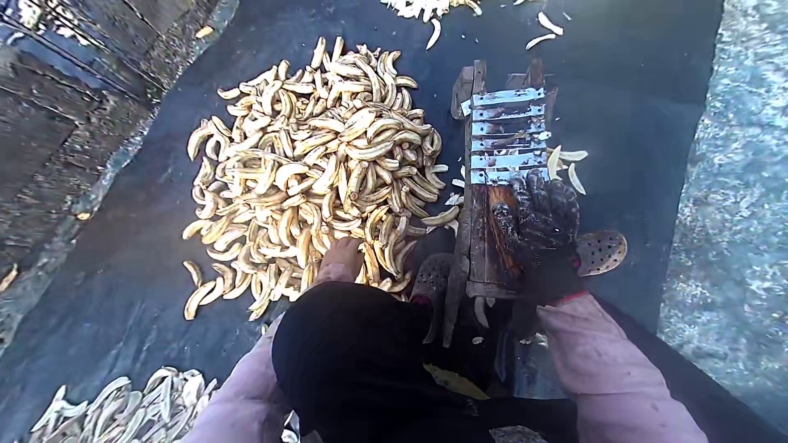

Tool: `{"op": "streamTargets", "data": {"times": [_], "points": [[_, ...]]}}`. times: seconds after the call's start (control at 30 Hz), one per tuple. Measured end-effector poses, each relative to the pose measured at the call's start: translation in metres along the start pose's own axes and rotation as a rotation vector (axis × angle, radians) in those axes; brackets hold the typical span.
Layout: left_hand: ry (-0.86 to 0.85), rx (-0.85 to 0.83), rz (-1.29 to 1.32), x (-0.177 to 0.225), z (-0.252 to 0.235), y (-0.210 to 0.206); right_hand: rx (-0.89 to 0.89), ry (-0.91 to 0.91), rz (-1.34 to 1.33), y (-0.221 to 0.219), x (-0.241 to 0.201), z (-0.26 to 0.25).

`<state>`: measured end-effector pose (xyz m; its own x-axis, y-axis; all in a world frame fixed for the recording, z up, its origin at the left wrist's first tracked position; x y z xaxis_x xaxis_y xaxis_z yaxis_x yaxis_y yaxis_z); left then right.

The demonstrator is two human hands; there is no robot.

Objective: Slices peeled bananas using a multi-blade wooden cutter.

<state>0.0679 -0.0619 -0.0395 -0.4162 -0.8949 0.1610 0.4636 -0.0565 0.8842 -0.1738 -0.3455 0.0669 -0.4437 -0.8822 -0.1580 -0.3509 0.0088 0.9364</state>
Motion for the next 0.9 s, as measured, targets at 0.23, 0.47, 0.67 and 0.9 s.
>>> {"op": "streamTargets", "data": {"times": [0.23,0.47,0.67,0.9], "points": [[-0.005,-0.052,0.112,0.083,-0.058,-0.051,0.031,0.014,0.100,0.002,0.007,0.005],[0.019,-0.085,0.058,0.091,-0.098,-0.092,0.022,0.034,0.082,0.012,0.005,0.001],[0.057,-0.051,0.557,0.084,-0.062,-0.059,0.264,0.164,-0.055,0.030,0.007,0.010],[-0.511,-0.205,1.491,0.177,0.057,0.078,0.137,0.285,-0.350,0.054,-0.092,-0.029]]}}
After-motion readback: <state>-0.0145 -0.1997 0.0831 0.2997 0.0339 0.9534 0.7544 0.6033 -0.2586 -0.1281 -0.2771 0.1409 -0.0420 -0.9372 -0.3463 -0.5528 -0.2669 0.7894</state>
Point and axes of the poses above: each hand's wrist, its own z-axis away from the middle knuckle, its own y-axis out of the back of the hand, x = y × z, the point moved 10 cm from there along -z, towards the middle knuckle, and after that the axes turned 12 degrees about y, right-handed, at the moved point
